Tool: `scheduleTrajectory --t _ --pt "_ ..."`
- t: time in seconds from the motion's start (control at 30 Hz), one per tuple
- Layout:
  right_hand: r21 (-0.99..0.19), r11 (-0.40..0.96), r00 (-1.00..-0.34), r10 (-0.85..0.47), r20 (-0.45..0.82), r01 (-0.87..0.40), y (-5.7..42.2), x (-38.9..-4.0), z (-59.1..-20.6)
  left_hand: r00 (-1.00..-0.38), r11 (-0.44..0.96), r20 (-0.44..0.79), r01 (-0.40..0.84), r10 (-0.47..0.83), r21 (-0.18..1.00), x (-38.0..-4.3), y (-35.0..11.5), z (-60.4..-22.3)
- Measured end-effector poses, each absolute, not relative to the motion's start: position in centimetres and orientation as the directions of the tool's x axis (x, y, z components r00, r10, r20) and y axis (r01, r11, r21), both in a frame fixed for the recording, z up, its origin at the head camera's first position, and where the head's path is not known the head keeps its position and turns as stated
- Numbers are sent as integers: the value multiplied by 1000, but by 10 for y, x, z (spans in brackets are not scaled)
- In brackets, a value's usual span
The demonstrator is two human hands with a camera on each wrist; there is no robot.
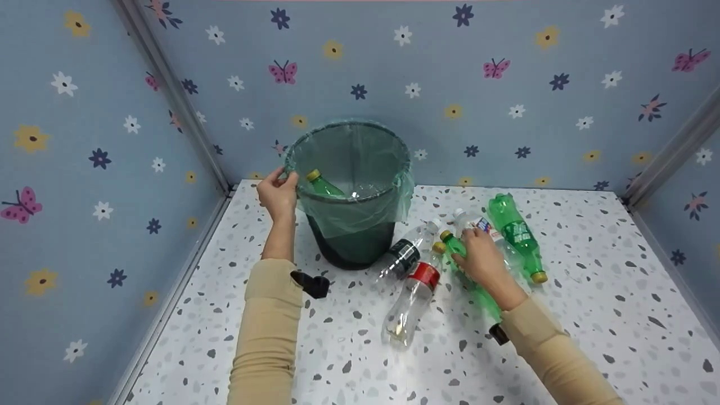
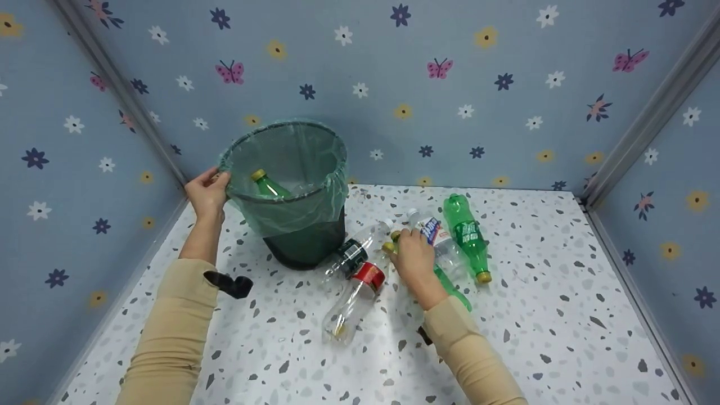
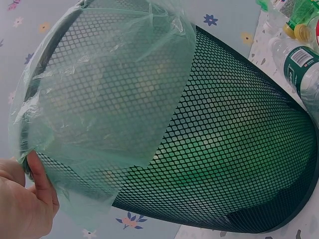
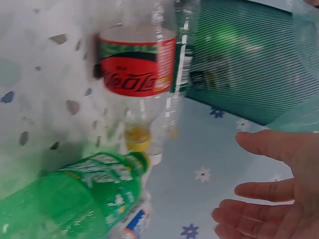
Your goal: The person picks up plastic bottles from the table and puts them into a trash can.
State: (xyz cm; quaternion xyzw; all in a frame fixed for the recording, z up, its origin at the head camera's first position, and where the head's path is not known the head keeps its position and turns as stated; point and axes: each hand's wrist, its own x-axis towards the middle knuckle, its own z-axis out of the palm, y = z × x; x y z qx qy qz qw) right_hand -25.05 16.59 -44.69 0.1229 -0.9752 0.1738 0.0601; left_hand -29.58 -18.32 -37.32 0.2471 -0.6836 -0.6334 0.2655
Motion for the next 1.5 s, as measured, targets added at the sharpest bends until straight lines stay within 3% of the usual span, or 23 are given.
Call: scheduleTrajectory --t 0.53,1.27,1.5 --pt "-217 976 -996 -53 -76 -35 192 -255 -481 -731 71 51 4 -680 997 -297 -183 -374" --pt "-180 980 -996 -85 41 -91 203 -243 -512 -733 65 67 32 -677 997 -294 -182 -374" --pt "-234 969 -996 -84 -26 -75 207 -242 -514 -731 73 70 27 -679 997 -294 -182 -374"
